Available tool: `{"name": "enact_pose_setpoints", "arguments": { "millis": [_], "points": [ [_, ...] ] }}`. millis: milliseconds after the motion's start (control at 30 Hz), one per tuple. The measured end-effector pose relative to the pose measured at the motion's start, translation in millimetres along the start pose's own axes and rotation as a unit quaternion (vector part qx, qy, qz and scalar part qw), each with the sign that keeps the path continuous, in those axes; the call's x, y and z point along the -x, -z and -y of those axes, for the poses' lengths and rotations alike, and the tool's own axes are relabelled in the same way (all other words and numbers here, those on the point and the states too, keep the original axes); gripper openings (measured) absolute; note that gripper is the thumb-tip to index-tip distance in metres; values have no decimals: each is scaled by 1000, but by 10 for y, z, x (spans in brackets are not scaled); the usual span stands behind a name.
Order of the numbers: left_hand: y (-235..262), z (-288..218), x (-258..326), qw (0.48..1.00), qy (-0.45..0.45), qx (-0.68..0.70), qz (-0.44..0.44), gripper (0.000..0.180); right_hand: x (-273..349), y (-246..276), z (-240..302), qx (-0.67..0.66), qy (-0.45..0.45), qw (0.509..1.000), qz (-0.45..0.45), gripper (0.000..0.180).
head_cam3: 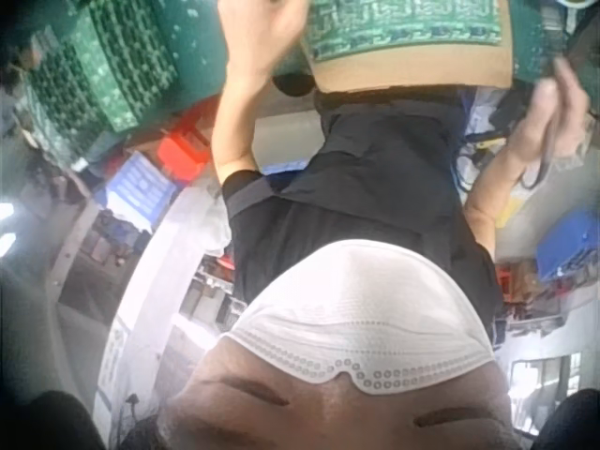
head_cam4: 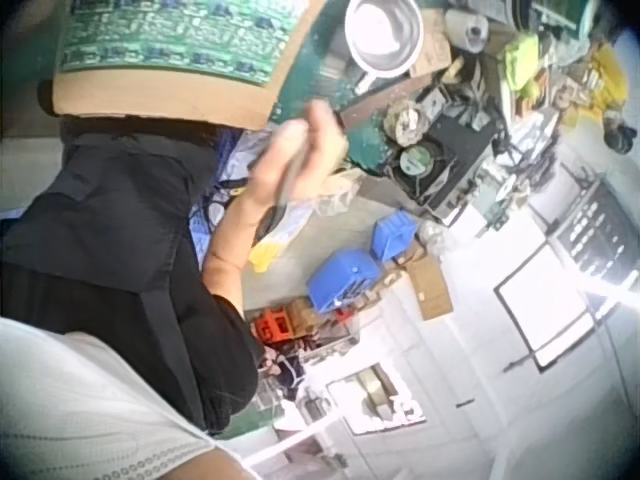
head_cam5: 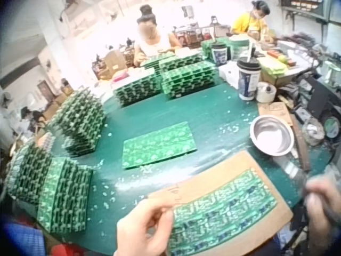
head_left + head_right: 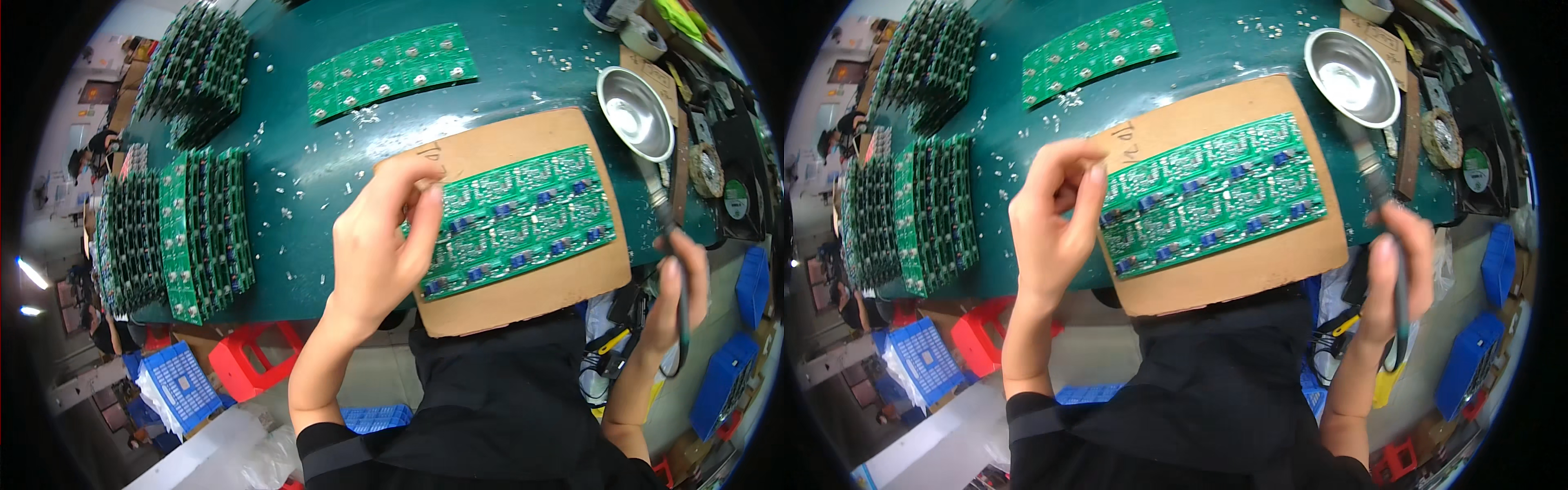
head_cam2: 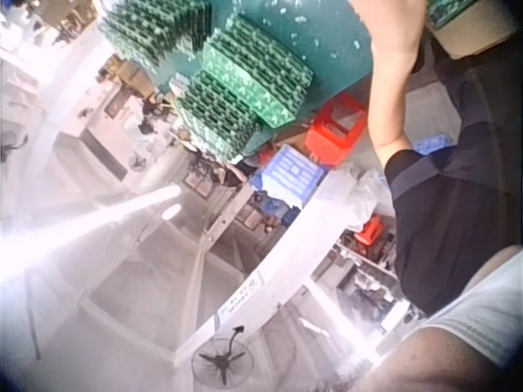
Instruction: The person assembles circuit boards by inserting components into the boards by hand, soldering the connections with a soldering iron, and stacking the boards on the table.
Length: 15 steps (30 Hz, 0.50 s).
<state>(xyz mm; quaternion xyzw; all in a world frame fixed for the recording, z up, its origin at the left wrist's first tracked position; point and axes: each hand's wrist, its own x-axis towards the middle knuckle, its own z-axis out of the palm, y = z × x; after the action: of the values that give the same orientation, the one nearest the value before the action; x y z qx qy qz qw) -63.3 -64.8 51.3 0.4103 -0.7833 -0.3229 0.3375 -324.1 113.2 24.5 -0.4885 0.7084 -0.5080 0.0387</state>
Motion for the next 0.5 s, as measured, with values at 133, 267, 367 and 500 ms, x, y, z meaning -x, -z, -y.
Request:
{"name": "enact_pose_setpoints", "arguments": {
  "millis": [133, 267, 367, 500],
  "points": [
    [267, 307, 409, 988, -126, -93, 19, 13, 203, -403, 592, -204, 95, 959, 172, 23],
    [259, 469, 574, 988, -123, -75, 59, 14, 257, -678, 776, -229, 107, 937, 242, 23],
    [251, 514, 586, 985, -143, -82, 51, 15, 312, -792, 807, -224, 118, 935, 251, 25],
    [224, 580, 612, 988, -129, -67, 44, 12, 376, -886, 817, -194, 109, 942, 251, 24]
  ]
}}
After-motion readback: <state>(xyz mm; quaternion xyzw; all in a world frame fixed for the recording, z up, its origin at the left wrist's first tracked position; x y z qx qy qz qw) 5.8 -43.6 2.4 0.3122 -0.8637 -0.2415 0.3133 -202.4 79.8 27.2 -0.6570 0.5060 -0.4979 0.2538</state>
